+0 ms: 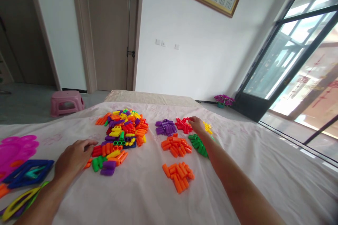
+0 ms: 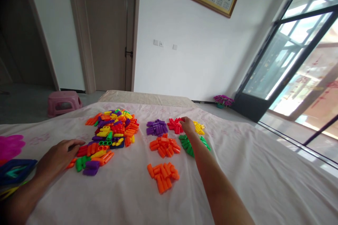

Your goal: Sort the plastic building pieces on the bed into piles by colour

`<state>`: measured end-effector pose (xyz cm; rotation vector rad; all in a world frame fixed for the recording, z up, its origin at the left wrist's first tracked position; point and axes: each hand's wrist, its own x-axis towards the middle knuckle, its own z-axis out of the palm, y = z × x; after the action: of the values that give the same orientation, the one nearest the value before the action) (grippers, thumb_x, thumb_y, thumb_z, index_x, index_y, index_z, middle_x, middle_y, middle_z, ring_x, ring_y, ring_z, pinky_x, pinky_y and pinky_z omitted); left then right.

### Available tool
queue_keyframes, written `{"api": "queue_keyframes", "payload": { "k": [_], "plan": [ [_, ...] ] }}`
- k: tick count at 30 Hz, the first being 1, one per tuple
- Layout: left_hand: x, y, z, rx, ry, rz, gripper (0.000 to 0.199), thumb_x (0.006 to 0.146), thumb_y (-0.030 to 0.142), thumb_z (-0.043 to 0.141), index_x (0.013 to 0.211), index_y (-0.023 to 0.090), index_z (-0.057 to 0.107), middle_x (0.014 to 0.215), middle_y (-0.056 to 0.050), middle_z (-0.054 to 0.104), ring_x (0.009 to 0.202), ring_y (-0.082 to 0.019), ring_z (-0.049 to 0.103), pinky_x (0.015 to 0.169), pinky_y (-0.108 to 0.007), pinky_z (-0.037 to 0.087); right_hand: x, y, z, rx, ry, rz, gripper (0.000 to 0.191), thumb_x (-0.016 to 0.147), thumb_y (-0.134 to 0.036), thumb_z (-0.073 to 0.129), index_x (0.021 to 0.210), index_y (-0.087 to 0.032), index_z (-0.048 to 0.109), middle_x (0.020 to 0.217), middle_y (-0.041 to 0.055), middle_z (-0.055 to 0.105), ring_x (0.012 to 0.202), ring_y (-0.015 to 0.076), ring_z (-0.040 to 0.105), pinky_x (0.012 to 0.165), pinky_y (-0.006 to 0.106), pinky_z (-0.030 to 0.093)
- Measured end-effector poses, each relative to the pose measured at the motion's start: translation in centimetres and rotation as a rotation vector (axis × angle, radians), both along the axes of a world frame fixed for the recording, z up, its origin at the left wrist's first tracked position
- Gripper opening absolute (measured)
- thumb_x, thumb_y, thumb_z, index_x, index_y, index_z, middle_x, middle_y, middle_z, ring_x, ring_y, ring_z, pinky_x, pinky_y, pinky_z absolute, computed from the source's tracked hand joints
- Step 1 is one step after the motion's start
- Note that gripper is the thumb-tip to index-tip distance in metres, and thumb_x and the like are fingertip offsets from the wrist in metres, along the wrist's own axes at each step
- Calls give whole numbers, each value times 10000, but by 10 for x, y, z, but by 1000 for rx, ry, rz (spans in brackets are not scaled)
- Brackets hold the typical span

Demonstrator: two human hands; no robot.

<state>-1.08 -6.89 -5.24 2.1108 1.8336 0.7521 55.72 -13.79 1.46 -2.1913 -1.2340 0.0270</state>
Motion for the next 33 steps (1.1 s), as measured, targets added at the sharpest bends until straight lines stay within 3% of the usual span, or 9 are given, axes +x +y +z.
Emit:
{"api": "queue_keyframes", "payload": {
  "k": [5,9,14,17,21,24,27,30,33],
  "plan": [
    [0,1,-1,-20,1,0,359,928,346,455,1049,256,781,1225,-58,750,1091,-275,676,979,-397,499,9,12,-11,-9,23,16,334,798,-240,657,1097,-153,780,990,85,792,887,205,711,767,257,511],
    [-1,2,-1,-28,9,5,365,932,359,449,1056,258,778,1239,-63,741,1099,-273,674,978,-392,494,12,18,-17,4,48,4,401,756,-135,619,1124,-155,776,1046,92,793,945,203,720,804,253,527],
    [0,1,1,-25,3,6,380,926,353,441,1056,255,784,1240,-74,738,1101,-280,675,954,-392,497,11,9,-11,40,61,-26,519,714,-55,541,1181,-125,756,1124,117,781,1019,200,725,855,246,531],
    [0,1,1,-23,-1,9,391,923,349,434,1070,250,783,1247,-81,733,1111,-275,671,961,-375,493,-3,6,-3,61,68,-21,485,743,-77,531,1167,-142,757,1117,107,783,1012,197,729,859,255,538],
    [1,0,2,-14,8,16,393,912,350,435,1076,257,779,1225,-61,739,1117,-255,670,978,-341,485,-53,11,8,132,124,148,346,815,-159,559,1087,-186,771,1050,72,796,967,198,735,859,286,553],
    [2,-3,3,0,19,28,387,908,341,435,1067,274,781,1221,-43,743,1118,-242,672,964,-320,485,-113,14,12,95,155,414,279,821,-167,595,1026,-199,781,975,49,801,888,198,734,816,294,558],
    [3,-5,5,0,24,38,390,912,352,436,1069,279,785,1221,-46,746,1113,-241,676,938,-315,490,-174,15,13,12,44,651,253,849,-168,619,1042,-202,778,1023,45,793,915,189,723,835,281,536],
    [3,-5,4,1,23,32,400,919,358,428,1079,271,784,1225,-59,743,1111,-246,676,935,-321,492,-220,21,12,-89,-119,715,253,910,-253,637,1122,-205,766,1106,71,770,963,203,714,863,288,515],
    [3,-4,3,15,19,29,391,916,338,433,1069,274,787,1212,-53,750,1101,-237,680,944,-313,491,-247,33,10,-214,-242,695,353,909,-354,690,1235,-224,728,1229,99,720,1076,241,689,904,311,501]
  ]
}}
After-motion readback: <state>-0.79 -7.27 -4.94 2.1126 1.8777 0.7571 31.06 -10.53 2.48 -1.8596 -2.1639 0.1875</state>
